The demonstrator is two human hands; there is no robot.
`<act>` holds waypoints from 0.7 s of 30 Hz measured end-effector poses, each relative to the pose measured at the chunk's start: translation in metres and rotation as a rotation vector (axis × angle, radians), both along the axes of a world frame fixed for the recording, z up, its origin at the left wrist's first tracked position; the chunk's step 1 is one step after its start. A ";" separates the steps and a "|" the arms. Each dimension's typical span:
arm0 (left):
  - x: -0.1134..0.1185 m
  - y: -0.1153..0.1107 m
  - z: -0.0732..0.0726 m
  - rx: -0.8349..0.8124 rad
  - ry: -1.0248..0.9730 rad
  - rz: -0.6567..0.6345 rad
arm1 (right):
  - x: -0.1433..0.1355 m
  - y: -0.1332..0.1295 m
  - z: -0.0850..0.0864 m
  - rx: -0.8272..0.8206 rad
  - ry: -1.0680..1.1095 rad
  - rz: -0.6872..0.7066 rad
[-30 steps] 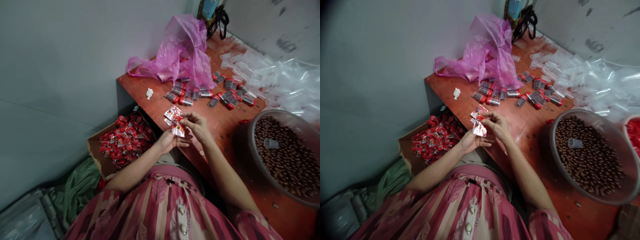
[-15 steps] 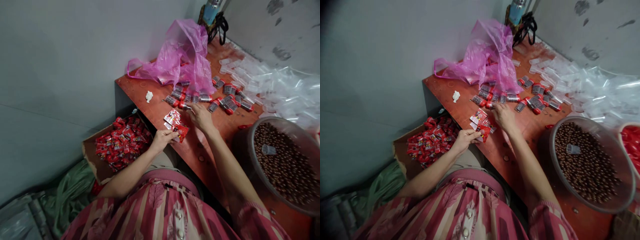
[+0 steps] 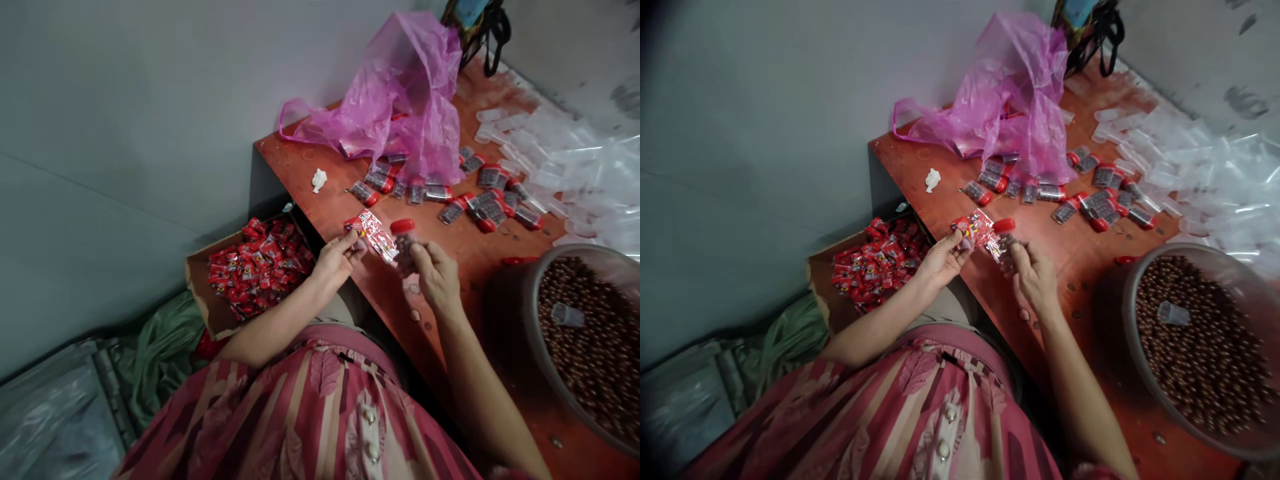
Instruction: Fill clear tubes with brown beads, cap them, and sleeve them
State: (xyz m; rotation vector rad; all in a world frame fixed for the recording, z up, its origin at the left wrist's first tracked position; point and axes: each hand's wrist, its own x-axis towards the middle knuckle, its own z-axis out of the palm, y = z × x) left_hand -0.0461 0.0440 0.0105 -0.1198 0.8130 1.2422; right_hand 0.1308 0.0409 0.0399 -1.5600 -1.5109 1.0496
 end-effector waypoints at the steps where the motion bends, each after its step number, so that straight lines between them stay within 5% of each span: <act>1: 0.003 0.001 0.001 -0.015 -0.026 0.028 | -0.004 -0.016 0.001 -0.022 0.045 -0.013; 7: 0.024 -0.002 0.009 -0.028 -0.110 0.081 | -0.027 -0.066 -0.015 -0.008 0.057 -0.101; 21: 0.049 -0.014 0.018 0.148 -0.028 -0.010 | -0.027 -0.066 -0.027 0.044 0.197 -0.232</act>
